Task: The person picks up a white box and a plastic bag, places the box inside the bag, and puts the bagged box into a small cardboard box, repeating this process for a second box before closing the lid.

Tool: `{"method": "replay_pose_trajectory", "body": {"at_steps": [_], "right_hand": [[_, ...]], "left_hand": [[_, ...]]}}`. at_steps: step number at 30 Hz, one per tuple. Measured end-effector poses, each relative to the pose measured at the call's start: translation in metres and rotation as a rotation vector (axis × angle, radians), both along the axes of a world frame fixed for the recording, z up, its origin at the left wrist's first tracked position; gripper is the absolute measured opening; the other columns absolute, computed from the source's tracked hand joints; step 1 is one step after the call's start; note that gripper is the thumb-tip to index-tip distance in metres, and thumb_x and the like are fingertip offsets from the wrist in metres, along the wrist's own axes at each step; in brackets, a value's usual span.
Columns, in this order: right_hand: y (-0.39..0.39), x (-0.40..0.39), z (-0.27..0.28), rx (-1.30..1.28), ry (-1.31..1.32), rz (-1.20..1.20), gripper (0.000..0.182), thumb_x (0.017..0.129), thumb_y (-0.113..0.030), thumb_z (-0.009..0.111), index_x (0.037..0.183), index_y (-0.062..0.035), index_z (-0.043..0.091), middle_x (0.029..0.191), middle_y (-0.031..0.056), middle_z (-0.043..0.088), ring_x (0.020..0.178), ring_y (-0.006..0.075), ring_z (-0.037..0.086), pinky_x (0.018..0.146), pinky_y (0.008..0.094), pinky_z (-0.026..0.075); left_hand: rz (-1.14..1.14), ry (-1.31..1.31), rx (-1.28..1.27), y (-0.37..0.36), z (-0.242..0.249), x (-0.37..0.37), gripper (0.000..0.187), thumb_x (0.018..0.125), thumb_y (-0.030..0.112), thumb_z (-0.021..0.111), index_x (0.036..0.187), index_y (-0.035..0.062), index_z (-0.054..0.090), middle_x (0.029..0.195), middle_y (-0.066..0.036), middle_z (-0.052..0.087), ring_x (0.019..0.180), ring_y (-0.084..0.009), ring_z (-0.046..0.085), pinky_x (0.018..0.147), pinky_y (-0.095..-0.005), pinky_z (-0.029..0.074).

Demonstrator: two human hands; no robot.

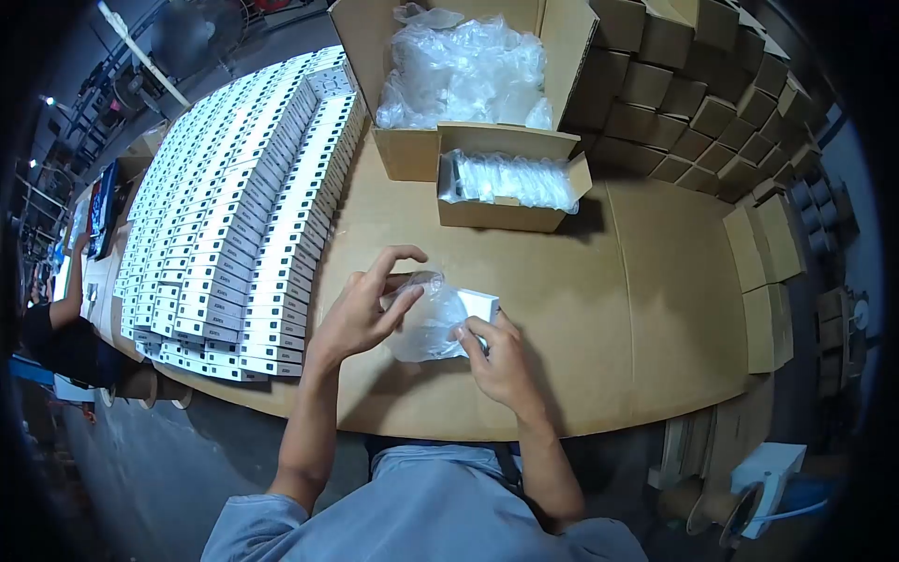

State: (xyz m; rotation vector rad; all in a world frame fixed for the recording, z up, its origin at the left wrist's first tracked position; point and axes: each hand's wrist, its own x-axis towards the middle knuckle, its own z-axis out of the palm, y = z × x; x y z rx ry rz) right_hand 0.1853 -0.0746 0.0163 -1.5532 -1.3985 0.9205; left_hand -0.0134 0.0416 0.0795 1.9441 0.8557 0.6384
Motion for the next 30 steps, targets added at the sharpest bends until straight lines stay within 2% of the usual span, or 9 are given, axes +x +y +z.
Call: {"method": "replay_pose_trajectory", "body": {"at_steps": [4, 5, 8, 9, 15, 21, 23, 26, 30], "right_hand": [[-0.001, 0.002, 0.002, -0.013, -0.057, 0.074, 0.021, 0.103, -0.017, 0.062, 0.094, -0.0003, 0.072, 0.103, 0.0120, 0.060, 0.092, 0.0200, 0.060, 0.081, 0.0330, 0.050], [-0.001, 0.003, 0.000, -0.009, -0.015, 0.068, 0.025, 0.105, -0.019, 0.059, 0.093, 0.0002, 0.071, 0.103, 0.0108, 0.062, 0.092, 0.0190, 0.060, 0.082, 0.0328, 0.049], [-0.002, -0.003, -0.008, 0.041, 0.118, -0.085, 0.024, 0.103, -0.019, 0.061, 0.092, -0.0008, 0.072, 0.090, 0.0129, 0.060, 0.080, 0.0208, 0.058, 0.072, 0.0346, 0.046], [-0.003, -0.005, -0.010, 0.058, 0.132, -0.107, 0.025, 0.103, -0.020, 0.060, 0.093, -0.0008, 0.072, 0.090, 0.0119, 0.060, 0.079, 0.0192, 0.057, 0.071, 0.0337, 0.046], [-0.003, -0.011, -0.014, 0.080, 0.126, -0.126, 0.025, 0.103, -0.020, 0.060, 0.096, -0.0007, 0.073, 0.092, 0.0101, 0.060, 0.080, 0.0169, 0.057, 0.072, 0.0324, 0.046], [0.006, 0.026, -0.010, 0.182, 0.388, -0.127, 0.031, 0.103, -0.014, 0.056, 0.125, 0.0029, 0.067, 0.121, 0.0112, 0.069, 0.116, 0.0194, 0.060, 0.104, 0.0314, 0.044], [0.014, 0.038, 0.014, 0.307, 0.353, -0.243, 0.034, 0.106, -0.009, 0.046, 0.134, 0.0023, 0.062, 0.125, 0.0138, 0.067, 0.114, 0.0168, 0.060, 0.102, 0.0296, 0.044], [0.028, 0.033, 0.059, 0.532, 0.405, -0.148, 0.052, 0.100, -0.002, 0.059, 0.147, -0.0020, 0.036, 0.119, 0.0118, 0.061, 0.107, 0.0164, 0.060, 0.098, 0.0325, 0.047], [0.035, 0.041, 0.075, 0.406, 0.343, 0.094, 0.061, 0.094, 0.002, 0.068, 0.146, -0.0049, 0.036, 0.116, 0.0117, 0.061, 0.106, 0.0171, 0.060, 0.096, 0.0331, 0.049]], "left_hand": [[-0.059, -0.204, 0.125, 0.011, -0.016, 0.000, 0.026, 0.100, 0.007, 0.064, 0.123, -0.0021, 0.058, 0.097, -0.015, 0.077, 0.097, -0.0229, 0.076, 0.079, -0.0313, 0.060], [0.044, -0.253, 0.120, 0.013, -0.022, -0.006, 0.018, 0.097, 0.007, 0.067, 0.114, 0.0000, 0.068, 0.102, -0.016, 0.077, 0.090, -0.0186, 0.076, 0.071, -0.0300, 0.060], [0.299, -0.784, 0.137, 0.027, -0.057, -0.019, 0.052, 0.089, 0.020, 0.080, 0.131, -0.0004, 0.057, 0.121, -0.015, 0.069, 0.097, -0.0164, 0.065, 0.084, -0.0268, 0.048], [0.417, -0.836, 0.096, 0.022, -0.061, -0.019, 0.067, 0.085, 0.025, 0.084, 0.137, -0.0017, 0.050, 0.125, -0.014, 0.065, 0.109, -0.0209, 0.062, 0.101, -0.0329, 0.044], [0.268, -0.501, -0.408, -0.035, -0.077, -0.007, 0.041, 0.089, 0.013, 0.080, 0.123, -0.0012, 0.063, 0.110, -0.007, 0.071, 0.099, -0.0162, 0.066, 0.093, -0.0318, 0.051], [0.333, -0.375, -0.280, -0.037, -0.071, -0.001, 0.020, 0.089, 0.011, 0.080, 0.103, -0.0017, 0.072, 0.094, -0.007, 0.074, 0.086, -0.0124, 0.068, 0.079, -0.0283, 0.055], [0.310, -0.342, -0.264, -0.042, -0.071, -0.004, 0.021, 0.088, 0.011, 0.081, 0.102, -0.0017, 0.072, 0.094, -0.007, 0.074, 0.086, -0.0124, 0.068, 0.079, -0.0284, 0.055], [0.303, -0.345, -0.285, -0.046, -0.062, -0.001, 0.019, 0.086, 0.009, 0.083, 0.098, -0.0015, 0.072, 0.091, -0.006, 0.073, 0.085, -0.0124, 0.068, 0.078, -0.0286, 0.054], [0.295, -0.359, -0.315, -0.050, -0.061, 0.003, 0.020, 0.086, 0.007, 0.083, 0.100, -0.0013, 0.072, 0.092, -0.006, 0.073, 0.086, -0.0123, 0.068, 0.078, -0.0286, 0.055]]}}
